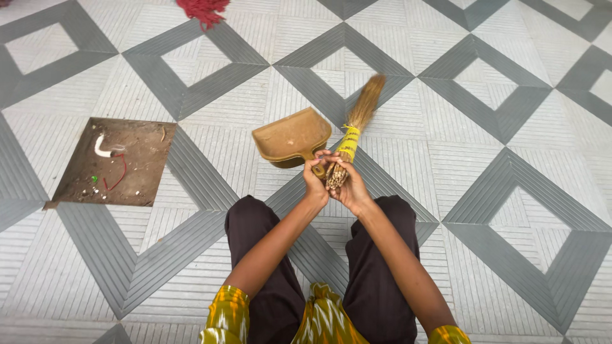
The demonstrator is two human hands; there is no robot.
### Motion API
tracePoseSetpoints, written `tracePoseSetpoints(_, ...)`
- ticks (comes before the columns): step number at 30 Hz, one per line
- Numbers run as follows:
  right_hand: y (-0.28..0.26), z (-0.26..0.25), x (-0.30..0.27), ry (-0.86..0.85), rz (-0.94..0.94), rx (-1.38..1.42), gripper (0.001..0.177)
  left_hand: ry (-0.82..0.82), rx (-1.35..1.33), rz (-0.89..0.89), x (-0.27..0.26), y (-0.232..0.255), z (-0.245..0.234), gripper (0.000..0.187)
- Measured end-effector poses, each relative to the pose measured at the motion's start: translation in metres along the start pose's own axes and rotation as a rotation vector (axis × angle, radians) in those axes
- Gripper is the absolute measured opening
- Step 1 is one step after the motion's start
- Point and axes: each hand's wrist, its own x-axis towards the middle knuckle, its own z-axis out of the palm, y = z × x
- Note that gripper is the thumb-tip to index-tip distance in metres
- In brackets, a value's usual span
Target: The person cleans a small hand broom by scraping its bristles with the edge of a plastic dustpan.
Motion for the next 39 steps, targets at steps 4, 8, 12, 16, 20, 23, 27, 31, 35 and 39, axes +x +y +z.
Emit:
tracePoseSetpoints(4, 0.006, 0.017, -0.001, 0.150, 0.073, 0.300, 0.031, 0.054, -0.045, 0.013, 0.008, -0.011, -0.013, 0.032)
tracePoseSetpoints(8, 0.021, -0.007, 0.021, 0.101, -0.044, 0.531, 0.020, 0.090, -0.020, -0.074, 0.016, -0.024, -0.027, 0.027)
tracePoseSetpoints(12, 0.025, -0.047, 0.049, 0.083, -0.027, 0.579, 0.024, 0.176, 0.044, -0.141, 0.029, -0.017, -0.032, 0.026)
tracePoseSetpoints(16, -0.003, -0.071, 0.058, 0.209, -0.015, 0.610, 0.042, 0.197, 0.055, -0.307, 0.033, -0.005, -0.029, 0.024)
tracePoseSetpoints(20, -0.027, -0.060, 0.031, 0.066, -0.047, 0.762, 0.048, 0.244, 0.190, -0.372, 0.034, -0.006, -0.026, 0.024)
tracePoseSetpoints(23, -0.043, -0.050, 0.013, 0.236, 0.036, 0.716, 0.041, 0.252, 0.275, -0.360, 0.038, -0.008, -0.030, 0.024)
tracePoseSetpoints(27, -0.054, -0.087, 0.008, -0.047, 0.020, 1.033, 0.033, 0.205, 0.225, -0.391, 0.050, -0.002, -0.051, 0.022)
tracePoseSetpoints(31, -0.078, -0.138, -0.022, -0.177, 0.013, 1.339, 0.034, 0.223, 0.222, -0.392, 0.047, 0.009, -0.062, 0.018)
tracePoseSetpoints(35, -0.095, -0.174, -0.062, -0.115, -0.057, 1.430, 0.040, 0.296, 0.263, -0.342, 0.036, 0.025, -0.068, 0.016)
tracePoseSetpoints(39, -0.106, -0.217, -0.098, -0.046, -0.188, 1.457, 0.040, 0.320, 0.314, -0.293, 0.038, 0.049, -0.092, 0.012)
